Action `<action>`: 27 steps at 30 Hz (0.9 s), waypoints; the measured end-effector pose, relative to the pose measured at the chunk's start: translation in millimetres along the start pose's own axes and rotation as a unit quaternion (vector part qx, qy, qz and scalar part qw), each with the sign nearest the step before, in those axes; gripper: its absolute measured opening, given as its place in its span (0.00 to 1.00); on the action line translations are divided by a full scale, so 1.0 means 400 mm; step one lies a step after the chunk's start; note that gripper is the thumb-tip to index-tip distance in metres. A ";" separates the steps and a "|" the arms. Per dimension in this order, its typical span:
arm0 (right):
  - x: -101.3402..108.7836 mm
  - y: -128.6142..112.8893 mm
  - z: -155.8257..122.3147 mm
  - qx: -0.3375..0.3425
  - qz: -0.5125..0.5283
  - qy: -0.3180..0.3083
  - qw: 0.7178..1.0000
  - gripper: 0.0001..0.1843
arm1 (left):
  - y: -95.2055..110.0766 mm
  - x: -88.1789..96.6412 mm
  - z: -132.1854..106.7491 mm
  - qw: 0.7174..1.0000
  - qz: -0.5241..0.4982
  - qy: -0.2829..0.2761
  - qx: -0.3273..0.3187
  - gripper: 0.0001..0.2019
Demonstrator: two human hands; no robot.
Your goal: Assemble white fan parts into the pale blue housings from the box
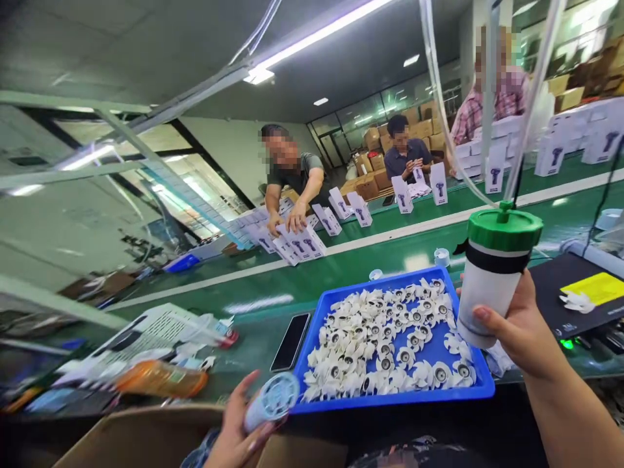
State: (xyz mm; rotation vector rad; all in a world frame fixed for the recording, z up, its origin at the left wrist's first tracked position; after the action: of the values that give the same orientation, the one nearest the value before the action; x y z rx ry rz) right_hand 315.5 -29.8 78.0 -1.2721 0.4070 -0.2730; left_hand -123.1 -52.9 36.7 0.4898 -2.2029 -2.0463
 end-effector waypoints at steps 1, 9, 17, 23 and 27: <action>-0.011 -0.009 -0.003 -0.004 0.009 -0.009 1.000 0.38 | -0.014 -0.040 0.010 0.999 -0.023 -0.027 0.007 0.50; -0.122 -0.162 -0.026 -0.033 0.073 -0.129 0.988 0.42 | -0.045 -0.362 0.031 0.937 -0.035 -0.347 -0.031 0.41; -0.231 -0.254 -0.061 0.012 0.077 -0.164 0.983 0.30 | 0.032 -0.511 -0.091 0.823 0.107 -0.495 -0.256 0.29; -0.240 -0.234 -0.085 0.000 0.054 -0.194 0.980 0.38 | 0.052 -0.533 -0.123 0.852 0.070 -0.468 -0.224 0.25; -0.233 -0.236 -0.090 -0.009 0.111 -0.180 0.977 0.40 | 0.065 -0.536 -0.129 0.848 0.051 -0.464 -0.252 0.20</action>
State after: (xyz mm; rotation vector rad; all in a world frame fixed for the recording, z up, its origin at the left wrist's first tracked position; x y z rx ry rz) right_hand 218.4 -47.9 173.4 -1.2513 0.2373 0.1499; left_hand 89.5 -37.4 98.6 -0.8219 -1.7419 -3.0243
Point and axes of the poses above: each hand's wrist, its own z-axis towards the middle knuckle, its own x-axis out of the back of the hand, y = z × x, the point moved 3 cm from there along z, towards the middle knuckle, and after that the axes turned 8 degrees about -z, right-handed, at the moved point
